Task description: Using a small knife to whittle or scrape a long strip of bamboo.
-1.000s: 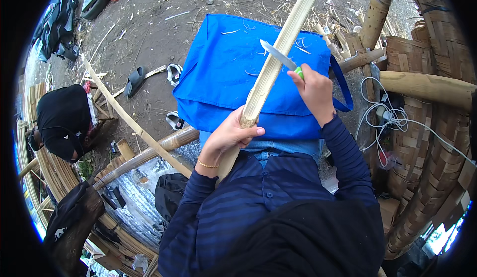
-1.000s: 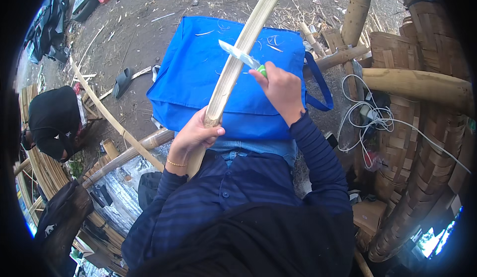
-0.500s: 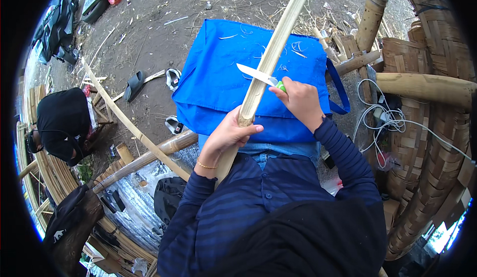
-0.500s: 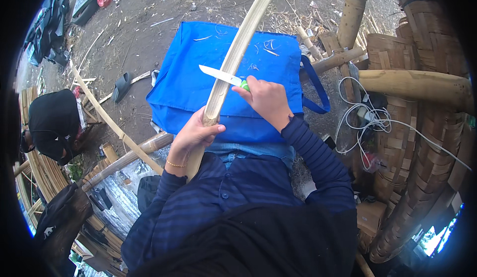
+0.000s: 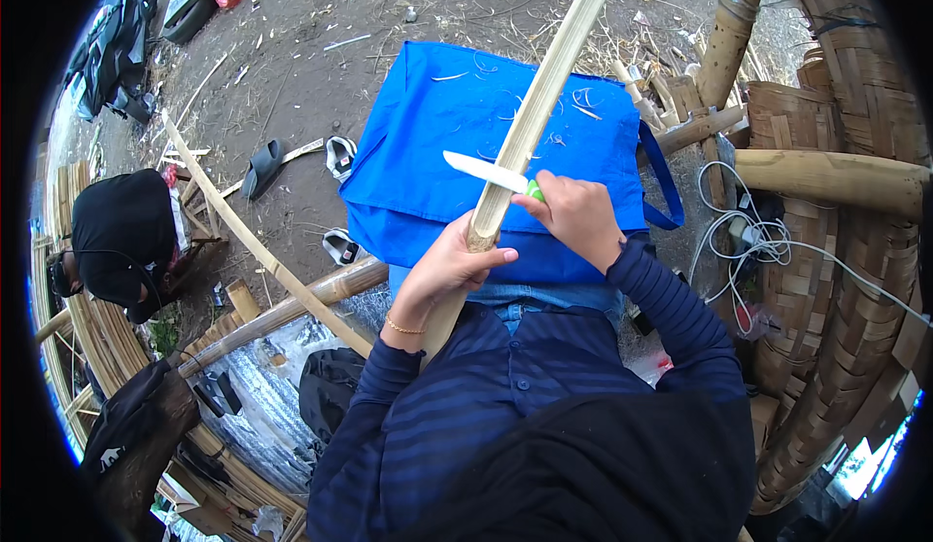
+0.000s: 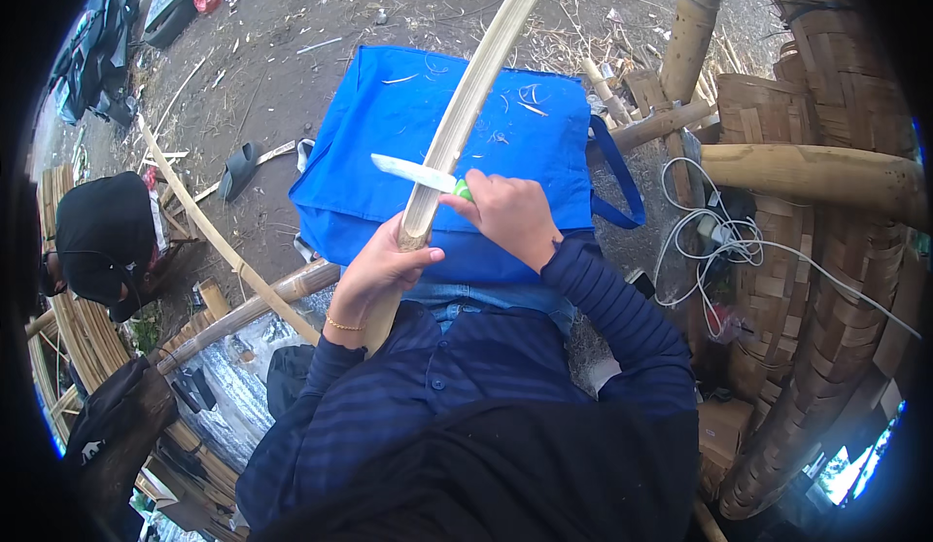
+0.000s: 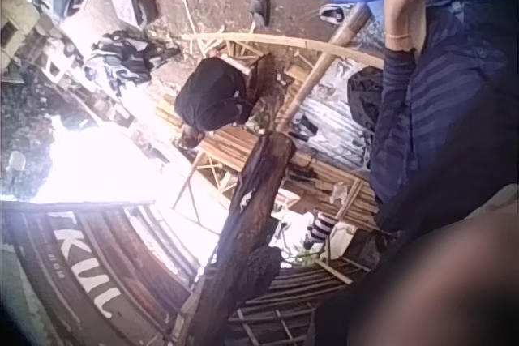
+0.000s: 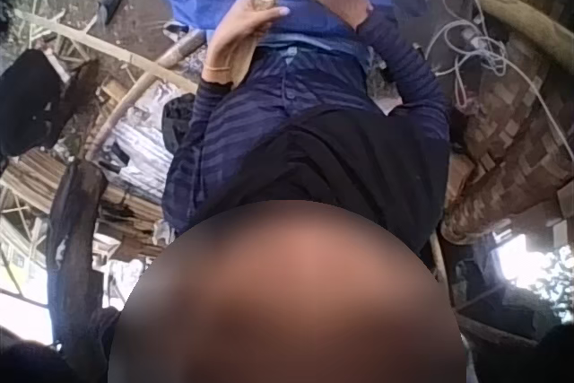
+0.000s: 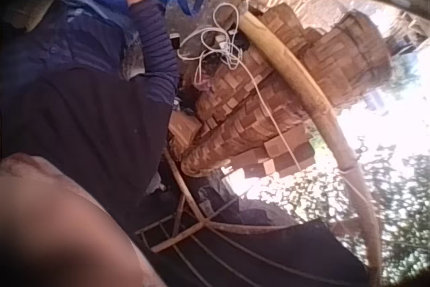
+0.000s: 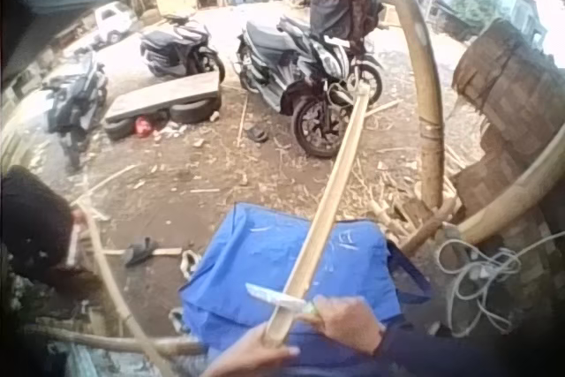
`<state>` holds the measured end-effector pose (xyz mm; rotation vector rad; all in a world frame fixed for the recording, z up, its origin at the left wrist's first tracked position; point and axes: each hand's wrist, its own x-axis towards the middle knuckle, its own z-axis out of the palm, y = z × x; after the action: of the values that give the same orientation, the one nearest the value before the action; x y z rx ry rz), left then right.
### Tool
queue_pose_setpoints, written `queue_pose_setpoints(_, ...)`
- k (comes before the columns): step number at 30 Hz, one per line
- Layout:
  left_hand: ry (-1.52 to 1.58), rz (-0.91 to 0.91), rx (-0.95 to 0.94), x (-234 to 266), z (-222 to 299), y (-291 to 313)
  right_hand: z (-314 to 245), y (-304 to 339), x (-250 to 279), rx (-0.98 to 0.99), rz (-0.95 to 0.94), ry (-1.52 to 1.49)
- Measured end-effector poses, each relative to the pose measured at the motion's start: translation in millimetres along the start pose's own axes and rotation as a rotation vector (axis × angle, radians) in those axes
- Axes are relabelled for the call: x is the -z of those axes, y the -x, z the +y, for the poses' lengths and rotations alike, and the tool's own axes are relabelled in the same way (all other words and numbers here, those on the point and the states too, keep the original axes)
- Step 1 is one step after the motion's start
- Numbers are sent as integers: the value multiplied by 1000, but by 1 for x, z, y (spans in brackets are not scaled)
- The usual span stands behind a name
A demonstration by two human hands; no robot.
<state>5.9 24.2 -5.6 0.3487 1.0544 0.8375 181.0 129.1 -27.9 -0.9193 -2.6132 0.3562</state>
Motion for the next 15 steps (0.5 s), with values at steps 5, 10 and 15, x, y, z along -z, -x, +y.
queue_pose_setpoints(5, -66, -17, -6, -2, -4, -2, 39, -10, 19, 90, 41, 154)
queue_pose_setpoints(10, -25, 2, 4, 2, -4, -2, 3, -1, 2, -3, -33, 16)
queue_pose_setpoints(15, -97, 16, -4, 0, -1, 2, 27, -7, 13, -43, 27, 16)
